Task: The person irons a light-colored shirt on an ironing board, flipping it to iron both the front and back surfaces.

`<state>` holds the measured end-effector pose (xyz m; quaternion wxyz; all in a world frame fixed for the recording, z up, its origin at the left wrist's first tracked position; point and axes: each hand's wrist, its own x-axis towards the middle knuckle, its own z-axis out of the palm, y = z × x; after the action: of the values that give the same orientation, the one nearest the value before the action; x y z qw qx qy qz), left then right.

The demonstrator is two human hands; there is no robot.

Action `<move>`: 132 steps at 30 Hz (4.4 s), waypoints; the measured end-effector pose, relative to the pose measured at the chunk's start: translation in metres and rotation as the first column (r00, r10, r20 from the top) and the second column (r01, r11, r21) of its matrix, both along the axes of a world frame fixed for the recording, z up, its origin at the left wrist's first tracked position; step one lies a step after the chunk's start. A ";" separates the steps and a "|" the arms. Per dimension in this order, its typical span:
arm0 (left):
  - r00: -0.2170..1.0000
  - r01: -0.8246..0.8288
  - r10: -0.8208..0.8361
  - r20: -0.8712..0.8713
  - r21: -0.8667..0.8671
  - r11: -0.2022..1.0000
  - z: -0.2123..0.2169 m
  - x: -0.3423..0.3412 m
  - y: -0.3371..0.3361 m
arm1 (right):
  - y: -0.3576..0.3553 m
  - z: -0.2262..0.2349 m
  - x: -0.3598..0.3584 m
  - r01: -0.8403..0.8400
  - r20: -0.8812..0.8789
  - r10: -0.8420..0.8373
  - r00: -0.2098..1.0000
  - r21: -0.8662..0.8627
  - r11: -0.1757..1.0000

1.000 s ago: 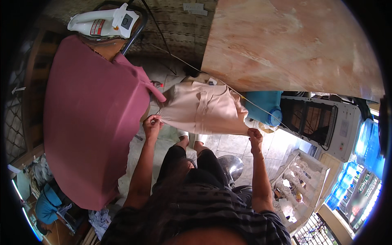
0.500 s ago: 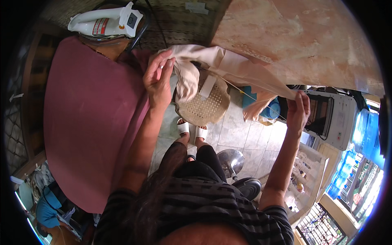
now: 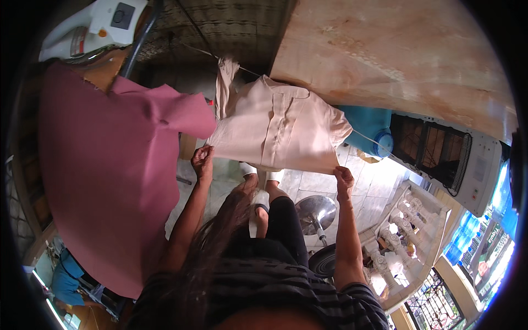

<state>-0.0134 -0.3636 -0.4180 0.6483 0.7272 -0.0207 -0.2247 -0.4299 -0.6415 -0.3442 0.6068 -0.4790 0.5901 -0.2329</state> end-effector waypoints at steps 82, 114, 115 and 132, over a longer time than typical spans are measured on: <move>0.465 0.226 -0.643 0.609 0.621 0.751 0.027 -0.051 -0.173 | -0.081 -0.028 0.321 -0.959 -0.579 0.766 0.279 -0.212 0.189; 0.569 0.296 -0.591 0.572 0.528 0.796 -0.006 -0.067 -0.153 | -0.134 -0.029 0.301 -0.709 -0.233 0.673 0.702 -0.316 0.630; 0.572 0.314 -0.622 0.535 0.558 0.768 -0.008 -0.068 -0.152 | -0.133 -0.035 0.295 -0.685 -0.204 0.668 0.715 -0.391 0.614; 0.363 0.316 -0.797 0.483 0.741 0.592 0.024 0.014 -0.201 | -0.155 -0.089 0.231 -0.893 -0.660 0.603 0.448 -0.361 0.268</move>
<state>0.0007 -0.5643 -0.3945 0.2148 0.8352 -0.4973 -0.0949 -0.1992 -0.7964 -0.4334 0.2894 -0.9212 0.2601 -0.0015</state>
